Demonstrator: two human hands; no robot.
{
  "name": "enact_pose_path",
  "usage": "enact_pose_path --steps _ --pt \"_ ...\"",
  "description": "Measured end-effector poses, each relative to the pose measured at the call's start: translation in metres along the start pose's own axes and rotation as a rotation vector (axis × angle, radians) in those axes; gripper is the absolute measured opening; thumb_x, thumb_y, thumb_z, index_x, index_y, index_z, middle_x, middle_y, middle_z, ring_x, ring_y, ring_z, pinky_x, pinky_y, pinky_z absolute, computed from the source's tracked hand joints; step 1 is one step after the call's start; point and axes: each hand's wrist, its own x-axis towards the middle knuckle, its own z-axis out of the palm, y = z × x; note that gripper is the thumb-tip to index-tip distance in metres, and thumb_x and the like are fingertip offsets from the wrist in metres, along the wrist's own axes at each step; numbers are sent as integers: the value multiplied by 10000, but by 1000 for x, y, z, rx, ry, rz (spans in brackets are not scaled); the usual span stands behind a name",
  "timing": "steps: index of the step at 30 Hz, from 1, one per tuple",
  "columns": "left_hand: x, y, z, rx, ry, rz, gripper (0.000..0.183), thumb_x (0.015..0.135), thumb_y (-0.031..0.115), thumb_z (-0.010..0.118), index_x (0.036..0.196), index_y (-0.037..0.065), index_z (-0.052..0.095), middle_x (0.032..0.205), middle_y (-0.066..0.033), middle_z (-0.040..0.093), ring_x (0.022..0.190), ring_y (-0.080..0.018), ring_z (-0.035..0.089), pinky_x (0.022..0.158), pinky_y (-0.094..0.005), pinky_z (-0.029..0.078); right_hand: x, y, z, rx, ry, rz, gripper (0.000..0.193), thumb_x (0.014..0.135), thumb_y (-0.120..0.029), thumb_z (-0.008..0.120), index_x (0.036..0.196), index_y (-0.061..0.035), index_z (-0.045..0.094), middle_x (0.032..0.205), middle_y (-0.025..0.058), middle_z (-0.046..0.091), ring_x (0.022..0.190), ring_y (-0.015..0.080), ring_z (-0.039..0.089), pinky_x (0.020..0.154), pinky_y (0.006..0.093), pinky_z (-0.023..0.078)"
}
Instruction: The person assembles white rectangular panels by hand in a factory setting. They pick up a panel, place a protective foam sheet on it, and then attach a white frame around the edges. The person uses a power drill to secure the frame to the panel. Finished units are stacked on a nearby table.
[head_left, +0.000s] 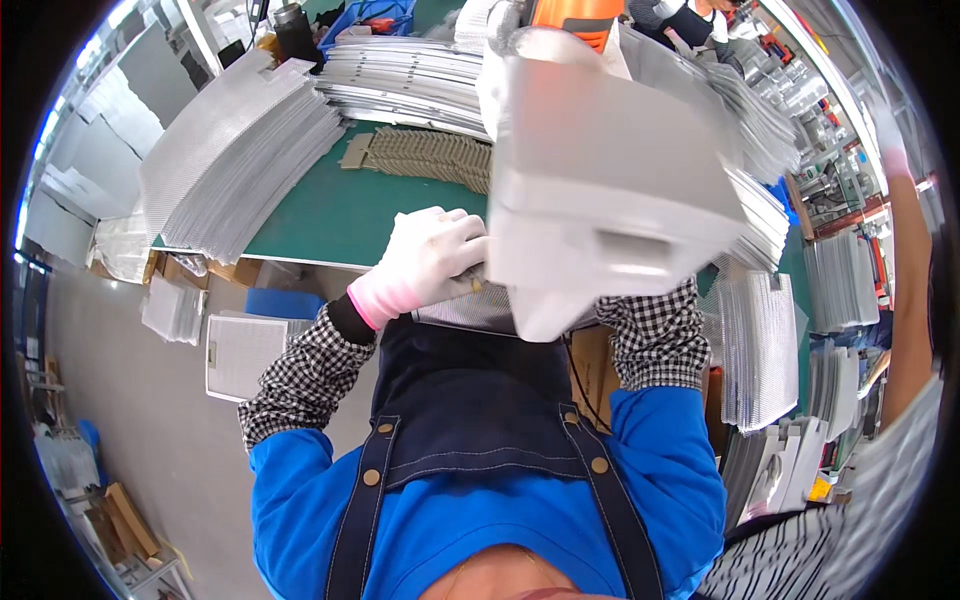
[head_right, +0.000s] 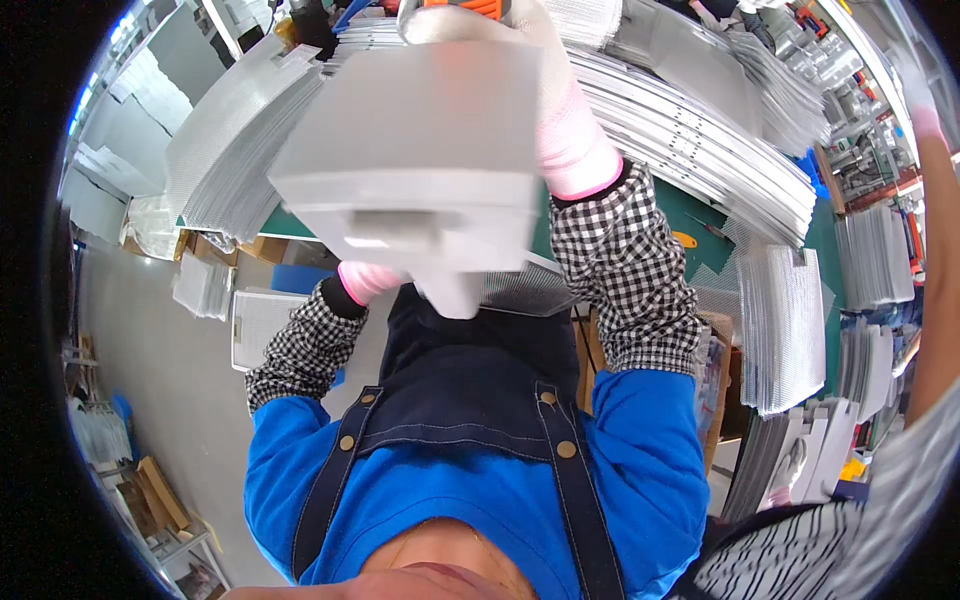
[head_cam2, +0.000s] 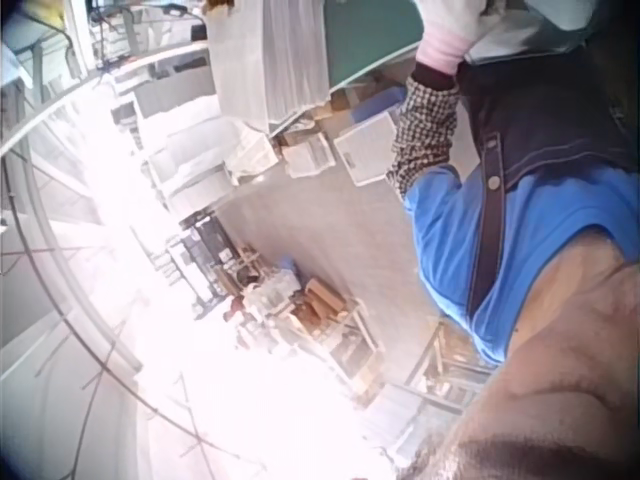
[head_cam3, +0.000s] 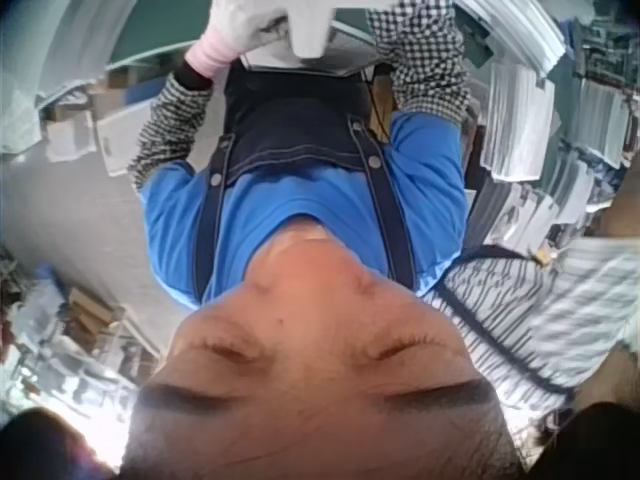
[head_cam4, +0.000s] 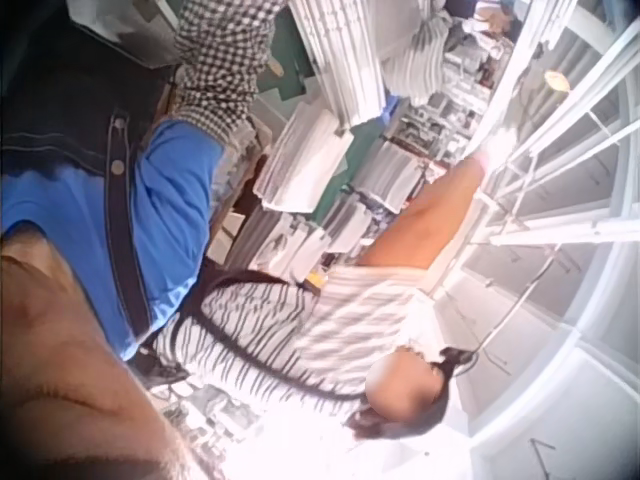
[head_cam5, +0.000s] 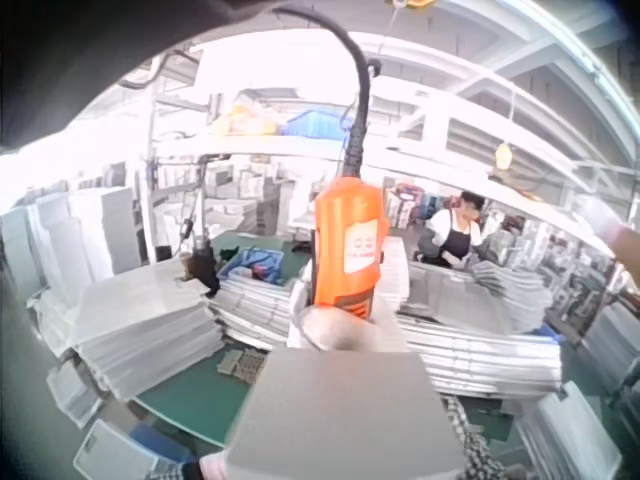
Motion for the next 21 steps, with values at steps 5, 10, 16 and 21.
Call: enact_pose_path --steps 5,10,16,21 --pt "-10 -23 24 294 32 41 285 668 217 776 913 119 671 813 -51 630 734 -248 641 651 -386 515 -11 10 -18 38 20 8 406 911 -258 712 1254 -96 566 1082 73 631 957 244 634 904 377 489" --pt "-3 0 8 380 22 -35 357 680 228 790 1005 113 694 844 -39 642 745 -243 639 663 -379 515 -12 7 -26 39 52 11 498 897 -265 739 1333 -101 563 1163 95 653 1031 284 660 979 410 508" --pt "-9 -5 -6 335 330 -159 739 709 279 834 1339 20 546 1147 -164 625 1077 -322 618 906 -383 512 19 -27 7 -624 117 -414 161 937 -172 620 1042 -60 573 871 31 581 776 151 563 721 286 452" --pt "-76 -31 18 -636 226 -932 445 972 292 691 1246 -46 599 998 -42 682 894 -92 598 814 -281 499 44 -53 -15 -291 191 -319 127 978 -203 613 992 -77 611 822 -23 595 757 66 554 700 237 449"
